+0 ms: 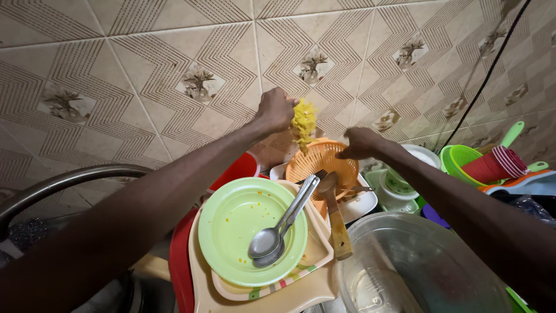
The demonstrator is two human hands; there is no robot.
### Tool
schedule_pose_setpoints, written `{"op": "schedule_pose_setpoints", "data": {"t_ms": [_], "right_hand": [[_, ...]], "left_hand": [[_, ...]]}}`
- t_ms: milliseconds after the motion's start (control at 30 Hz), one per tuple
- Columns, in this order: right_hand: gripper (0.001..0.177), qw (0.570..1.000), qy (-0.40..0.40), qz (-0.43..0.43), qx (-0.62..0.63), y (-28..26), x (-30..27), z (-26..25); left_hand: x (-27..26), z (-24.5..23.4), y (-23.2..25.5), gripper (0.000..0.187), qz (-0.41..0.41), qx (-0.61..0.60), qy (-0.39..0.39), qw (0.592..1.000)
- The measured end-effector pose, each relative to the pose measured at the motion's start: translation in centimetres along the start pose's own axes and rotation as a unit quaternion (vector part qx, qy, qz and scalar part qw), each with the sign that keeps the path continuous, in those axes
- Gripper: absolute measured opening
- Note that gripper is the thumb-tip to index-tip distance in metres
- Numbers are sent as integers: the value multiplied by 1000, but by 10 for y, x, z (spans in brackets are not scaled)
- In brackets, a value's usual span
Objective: The person carries a black cooking pot from the stove area to the sink, pours out leftover liquid and food residue, rinses it under the tap, pours dish detergent from a green packet into the pot, and scrubs the interior with a sponge while refilling and emptying water.
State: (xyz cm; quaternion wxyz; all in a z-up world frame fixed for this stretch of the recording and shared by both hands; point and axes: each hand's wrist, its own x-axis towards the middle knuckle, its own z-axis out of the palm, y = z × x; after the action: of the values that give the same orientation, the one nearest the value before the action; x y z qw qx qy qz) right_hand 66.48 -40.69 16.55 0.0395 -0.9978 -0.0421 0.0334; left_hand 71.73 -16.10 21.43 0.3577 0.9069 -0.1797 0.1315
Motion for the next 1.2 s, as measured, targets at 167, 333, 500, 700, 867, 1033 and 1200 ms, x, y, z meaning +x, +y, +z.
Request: {"op": "schedule_pose_setpoints", "data": {"t_ms": [167,333,500,700,867,1033,1200], "right_hand": [[98,973,24,-49,226,-12,-11,-23],[96,897,-23,-114,426,-34,-35,-39],[87,892,50,13,450,-63,-45,-37],[68,841,85,-55,532,-62,-38,-20],[59,812,35,-45,581,-48,-33,-3],[45,838,-48,-28,543,-34,-40,1],[41,726,-140,-37,672,-38,-43,-3]], "left_hand": [[-10,-11,12,33,-33,-54,-15,998],[-23,-20,14,31,30,-39,-2,999],[-29,-15,15,30,-9,-59,-53,997],[-39,-1,9,32,69,-77,-32,994],[-45,-1,11,51,-102,-148,-73,981],[-44,-9,6,49,-137,-100,-39,985],[-48,-3,2,52,-106,-46,-10,993]]}}
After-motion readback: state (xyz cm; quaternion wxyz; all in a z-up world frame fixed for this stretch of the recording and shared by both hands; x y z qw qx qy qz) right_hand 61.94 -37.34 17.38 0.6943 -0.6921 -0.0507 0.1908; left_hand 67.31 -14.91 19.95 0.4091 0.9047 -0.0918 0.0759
